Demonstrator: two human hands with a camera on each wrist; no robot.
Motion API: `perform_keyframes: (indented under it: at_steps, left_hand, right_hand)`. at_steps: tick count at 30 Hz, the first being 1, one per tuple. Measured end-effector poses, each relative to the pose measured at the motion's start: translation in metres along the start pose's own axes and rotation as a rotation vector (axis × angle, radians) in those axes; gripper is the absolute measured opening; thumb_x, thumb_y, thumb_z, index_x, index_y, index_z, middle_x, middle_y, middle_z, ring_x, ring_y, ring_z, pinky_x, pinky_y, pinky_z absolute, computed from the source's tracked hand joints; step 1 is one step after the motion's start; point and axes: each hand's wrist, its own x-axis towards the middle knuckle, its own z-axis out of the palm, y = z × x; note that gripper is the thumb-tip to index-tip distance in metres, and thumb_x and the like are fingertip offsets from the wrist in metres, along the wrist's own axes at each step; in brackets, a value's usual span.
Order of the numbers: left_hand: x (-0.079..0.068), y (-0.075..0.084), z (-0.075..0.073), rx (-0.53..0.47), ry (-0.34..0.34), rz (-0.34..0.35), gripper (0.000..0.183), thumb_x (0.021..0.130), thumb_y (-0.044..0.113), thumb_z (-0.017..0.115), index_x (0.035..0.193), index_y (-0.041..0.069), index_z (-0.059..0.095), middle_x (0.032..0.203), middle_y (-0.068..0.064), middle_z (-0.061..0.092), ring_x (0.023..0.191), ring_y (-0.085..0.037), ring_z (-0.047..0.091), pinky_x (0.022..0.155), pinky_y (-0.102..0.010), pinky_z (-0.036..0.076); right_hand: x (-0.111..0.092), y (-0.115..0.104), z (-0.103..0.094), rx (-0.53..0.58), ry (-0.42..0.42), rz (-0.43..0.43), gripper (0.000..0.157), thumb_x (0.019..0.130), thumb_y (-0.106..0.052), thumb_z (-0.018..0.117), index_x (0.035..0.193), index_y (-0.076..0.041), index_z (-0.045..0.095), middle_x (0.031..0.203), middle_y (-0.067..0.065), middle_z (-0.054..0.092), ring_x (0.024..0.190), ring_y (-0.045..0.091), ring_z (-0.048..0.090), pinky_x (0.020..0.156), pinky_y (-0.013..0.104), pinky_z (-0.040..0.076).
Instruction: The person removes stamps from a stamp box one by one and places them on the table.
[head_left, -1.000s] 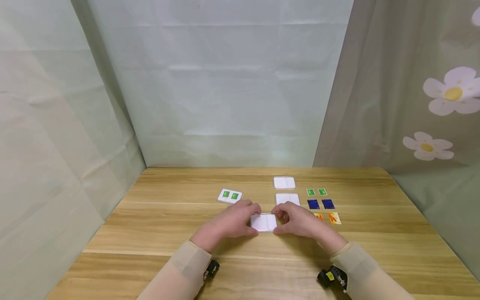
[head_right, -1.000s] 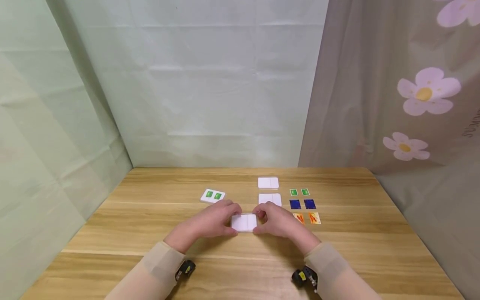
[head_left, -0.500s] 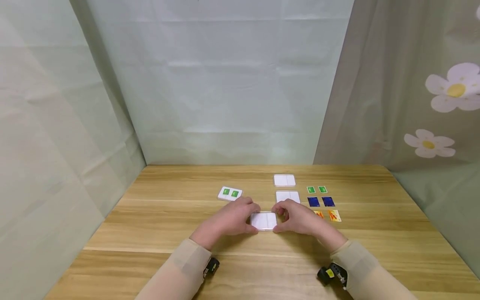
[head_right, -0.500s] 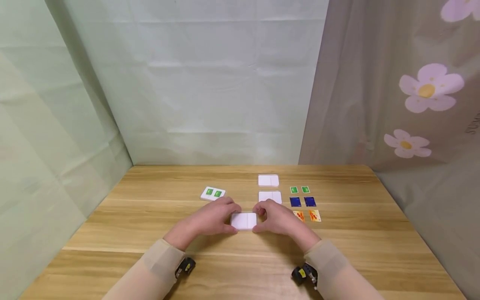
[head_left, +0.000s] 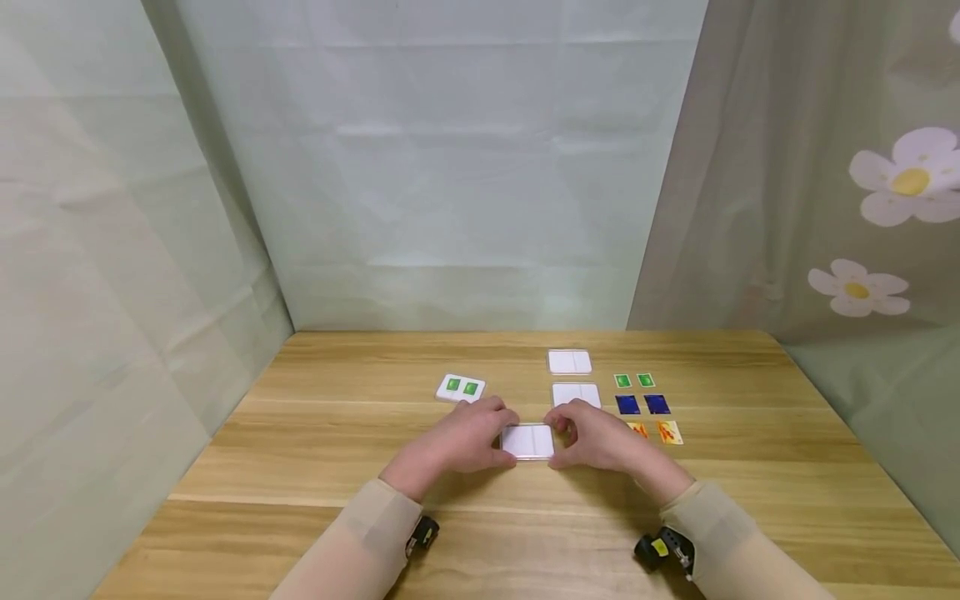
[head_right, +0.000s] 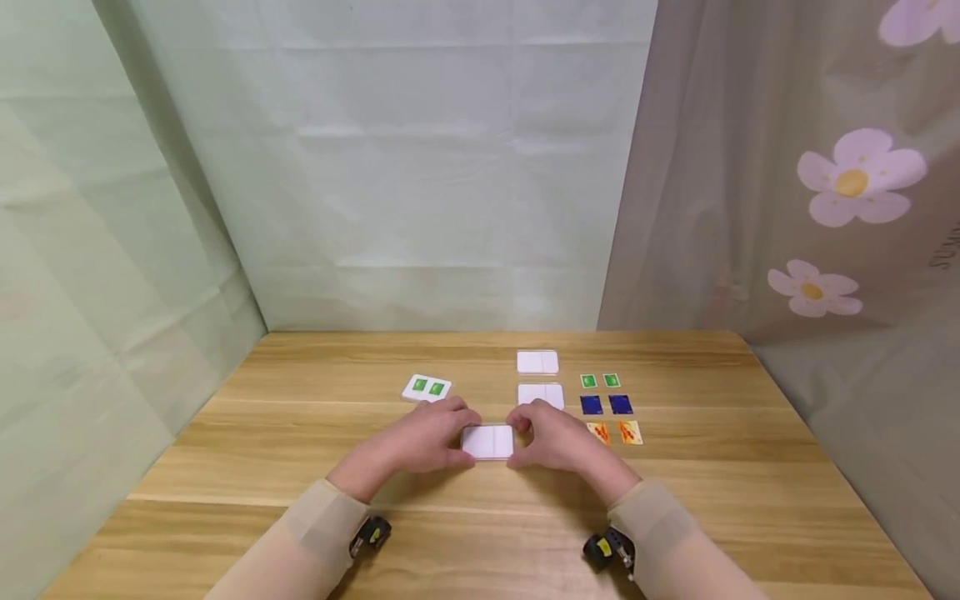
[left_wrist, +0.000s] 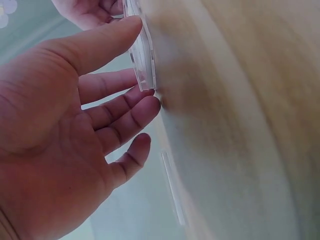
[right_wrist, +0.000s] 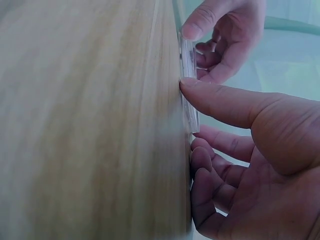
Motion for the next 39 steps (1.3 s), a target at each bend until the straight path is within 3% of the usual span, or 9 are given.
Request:
perform_keyframes:
  at_steps: [7,21,30,35,39]
  left_hand:
    - [-0.003,0.001,-0.001,0.001,0.024,0.012,0.053,0.093,0.031,0.093,0.136,0.008,0.073,0.124,-0.004,0.068,0.104,-0.015,0.059,0.093,-0.042,0.049]
    - [-0.004,0.0,-0.002,-0.039,-0.003,0.007,0.054,0.095,0.029,0.092,0.138,0.005,0.072,0.123,-0.006,0.064,0.103,-0.016,0.057,0.094,-0.035,0.054]
    - [-0.002,0.001,-0.002,-0.004,0.02,0.035,0.054,0.098,0.03,0.088,0.142,0.005,0.071,0.124,-0.006,0.065,0.104,-0.017,0.058,0.093,-0.034,0.054]
    - [-0.005,0.003,-0.002,-0.026,0.011,-0.009,0.061,0.098,0.031,0.088,0.149,0.005,0.066,0.136,-0.011,0.061,0.11,-0.019,0.06,0.1,-0.036,0.055]
    - [-0.013,0.004,0.0,-0.061,0.028,-0.026,0.063,0.101,0.031,0.085,0.154,0.005,0.062,0.155,-0.017,0.052,0.126,-0.027,0.063,0.111,-0.044,0.053]
  right_hand:
    - [-0.001,0.0,0.0,0.001,0.005,-0.013,0.049,0.081,-0.017,0.102,0.12,-0.012,0.073,0.103,0.001,0.062,0.093,0.02,0.055,0.082,0.039,0.05]
    - [-0.002,0.0,-0.001,-0.014,-0.004,-0.029,0.047,0.082,-0.019,0.101,0.119,-0.012,0.072,0.104,0.001,0.061,0.094,0.021,0.055,0.084,0.04,0.049]
    - [-0.004,0.001,-0.003,-0.025,0.003,-0.018,0.047,0.083,-0.02,0.1,0.119,-0.013,0.071,0.104,0.002,0.06,0.093,0.02,0.055,0.085,0.041,0.05]
    - [-0.008,0.0,-0.005,-0.004,-0.035,-0.038,0.054,0.085,-0.022,0.098,0.129,-0.008,0.07,0.111,0.003,0.061,0.098,0.021,0.055,0.088,0.041,0.051]
    - [-0.015,0.0,-0.006,0.042,-0.048,-0.067,0.059,0.089,-0.022,0.095,0.137,-0.002,0.066,0.116,0.005,0.062,0.103,0.023,0.056,0.091,0.041,0.053]
